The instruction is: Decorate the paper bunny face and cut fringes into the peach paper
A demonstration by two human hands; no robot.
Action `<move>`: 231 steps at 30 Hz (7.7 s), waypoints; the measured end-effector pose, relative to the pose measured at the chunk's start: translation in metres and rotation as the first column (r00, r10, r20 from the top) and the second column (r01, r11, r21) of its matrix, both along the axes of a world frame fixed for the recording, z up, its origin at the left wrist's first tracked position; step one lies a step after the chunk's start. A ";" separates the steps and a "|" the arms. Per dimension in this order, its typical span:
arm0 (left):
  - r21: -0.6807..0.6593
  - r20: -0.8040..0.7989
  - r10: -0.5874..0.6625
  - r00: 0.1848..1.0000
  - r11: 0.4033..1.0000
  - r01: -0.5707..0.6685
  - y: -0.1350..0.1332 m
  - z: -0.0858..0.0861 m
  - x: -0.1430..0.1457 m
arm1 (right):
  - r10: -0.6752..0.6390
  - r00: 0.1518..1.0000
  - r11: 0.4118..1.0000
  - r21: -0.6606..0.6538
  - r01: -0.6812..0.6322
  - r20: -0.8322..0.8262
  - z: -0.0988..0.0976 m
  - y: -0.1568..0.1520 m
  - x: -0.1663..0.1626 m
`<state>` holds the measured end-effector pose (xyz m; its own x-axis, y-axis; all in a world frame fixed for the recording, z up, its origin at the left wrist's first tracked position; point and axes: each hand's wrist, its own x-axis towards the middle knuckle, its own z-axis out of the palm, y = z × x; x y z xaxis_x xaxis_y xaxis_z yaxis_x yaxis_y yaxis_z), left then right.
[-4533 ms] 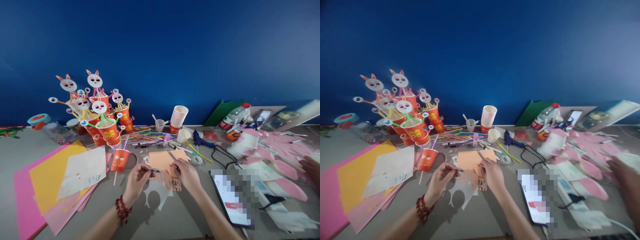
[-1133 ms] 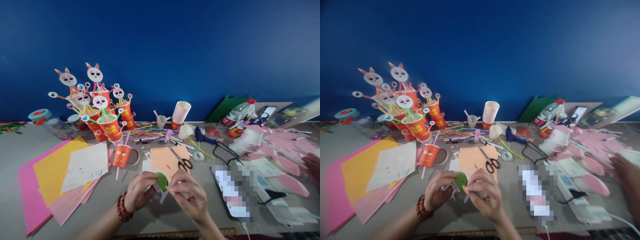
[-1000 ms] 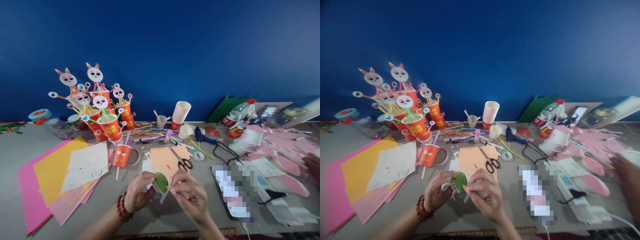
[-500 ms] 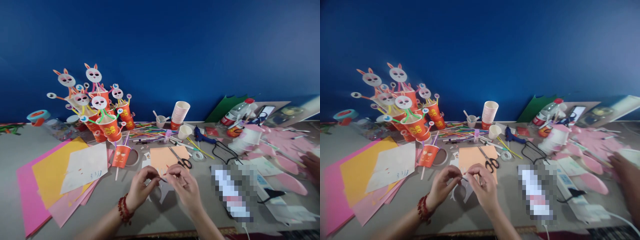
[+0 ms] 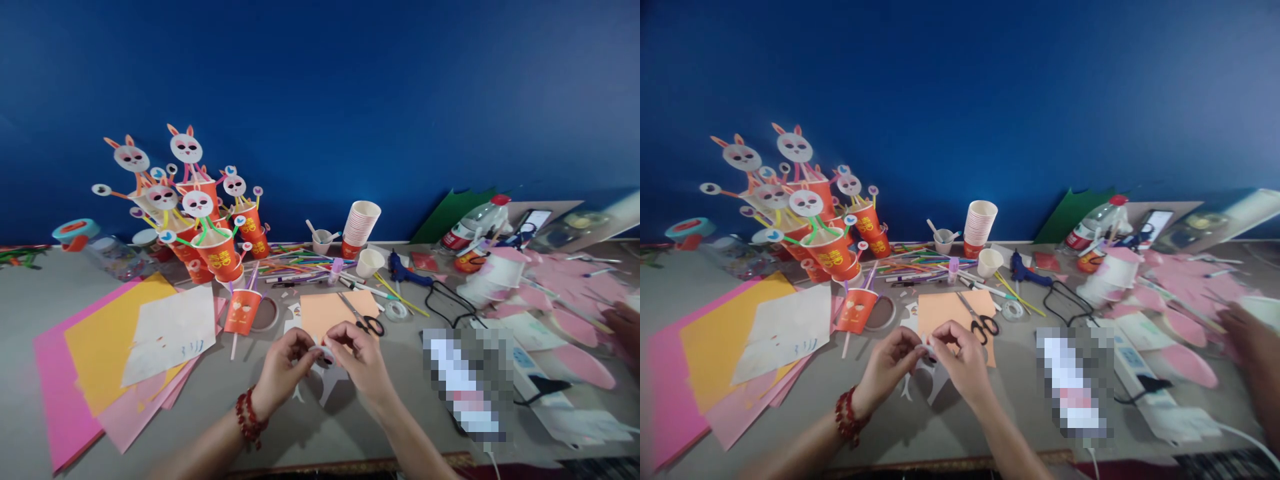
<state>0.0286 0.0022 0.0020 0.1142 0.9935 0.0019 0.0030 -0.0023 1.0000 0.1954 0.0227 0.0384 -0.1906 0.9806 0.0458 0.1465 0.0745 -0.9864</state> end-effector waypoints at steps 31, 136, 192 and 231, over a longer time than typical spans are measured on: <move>-0.074 0.051 0.009 0.999 0.997 -0.006 0.003 -0.005 -0.001 | 0.077 0.997 0.997 0.003 -0.077 -0.020 -0.009 0.005 0.002; -0.249 0.399 0.151 0.905 0.967 -0.051 0.012 -0.005 -0.004 | 0.157 0.365 0.939 -0.024 -0.343 0.917 -0.023 0.052 0.024; -0.116 0.185 0.096 0.978 0.990 -0.076 0.008 -0.007 -0.003 | -0.127 0.942 0.962 -0.268 0.041 -0.312 -0.017 0.012 -0.018; -0.155 0.278 0.091 0.956 0.987 -0.049 0.007 -0.001 -0.002 | -0.098 0.959 0.976 -0.215 0.040 -0.266 -0.019 0.009 -0.021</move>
<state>0.0262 0.0088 0.0008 0.0599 0.9910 -0.1200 -0.2854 0.1322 0.9492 0.1743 0.0316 0.0191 -0.1312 0.9844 -0.1173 -0.1336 -0.1348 -0.9818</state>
